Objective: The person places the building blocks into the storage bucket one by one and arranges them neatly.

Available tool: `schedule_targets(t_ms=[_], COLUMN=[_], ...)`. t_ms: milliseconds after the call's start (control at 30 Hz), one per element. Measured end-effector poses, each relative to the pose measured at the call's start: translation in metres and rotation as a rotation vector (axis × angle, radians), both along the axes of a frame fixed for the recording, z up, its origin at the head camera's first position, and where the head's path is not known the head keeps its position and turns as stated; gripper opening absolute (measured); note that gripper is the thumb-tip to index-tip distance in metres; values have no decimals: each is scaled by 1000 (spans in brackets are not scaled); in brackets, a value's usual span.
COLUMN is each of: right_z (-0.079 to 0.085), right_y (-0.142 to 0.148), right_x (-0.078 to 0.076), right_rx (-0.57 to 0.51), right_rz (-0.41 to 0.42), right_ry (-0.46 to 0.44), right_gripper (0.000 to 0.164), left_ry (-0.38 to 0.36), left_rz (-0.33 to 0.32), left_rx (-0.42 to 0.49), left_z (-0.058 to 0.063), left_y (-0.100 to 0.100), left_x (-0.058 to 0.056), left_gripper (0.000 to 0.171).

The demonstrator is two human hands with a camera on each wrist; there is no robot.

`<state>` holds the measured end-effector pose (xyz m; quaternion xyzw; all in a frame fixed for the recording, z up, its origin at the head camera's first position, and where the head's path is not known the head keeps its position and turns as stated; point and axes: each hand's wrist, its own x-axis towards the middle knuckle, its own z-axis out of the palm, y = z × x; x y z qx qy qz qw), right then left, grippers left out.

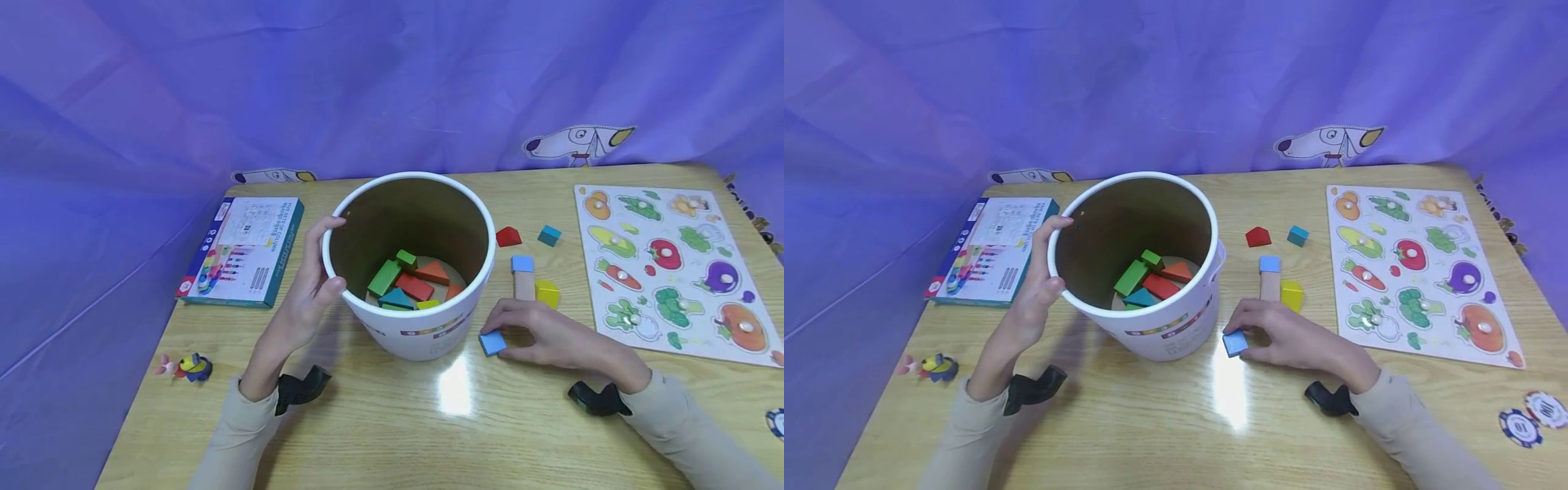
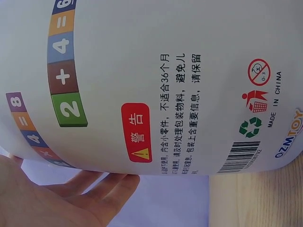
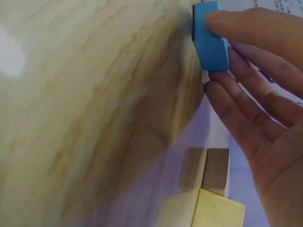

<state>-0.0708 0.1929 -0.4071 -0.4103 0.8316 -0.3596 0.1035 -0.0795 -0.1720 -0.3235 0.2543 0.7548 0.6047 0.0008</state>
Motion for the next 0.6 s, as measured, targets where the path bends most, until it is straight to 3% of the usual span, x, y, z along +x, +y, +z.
schedule_targets(t_ms=[167,367,500,600], right_z=[0,7,24,47], right_y=[-3,1,14,29], right_x=[1,3,-2,-10], right_rx=[37,64,24,-32], right_rz=[-4,12,-26,-74], right_ry=[-22,31,105,200], right_gripper=[31,31,36,47], left_ry=[5,-5,-5,6], left_rz=[-10,-5,-2,2], left_rx=[11,5,4,0], left_z=[0,-1,0,0], left_y=[0,0,0,0], left_x=[0,0,0,0], left_gripper=[74,74,73,73])
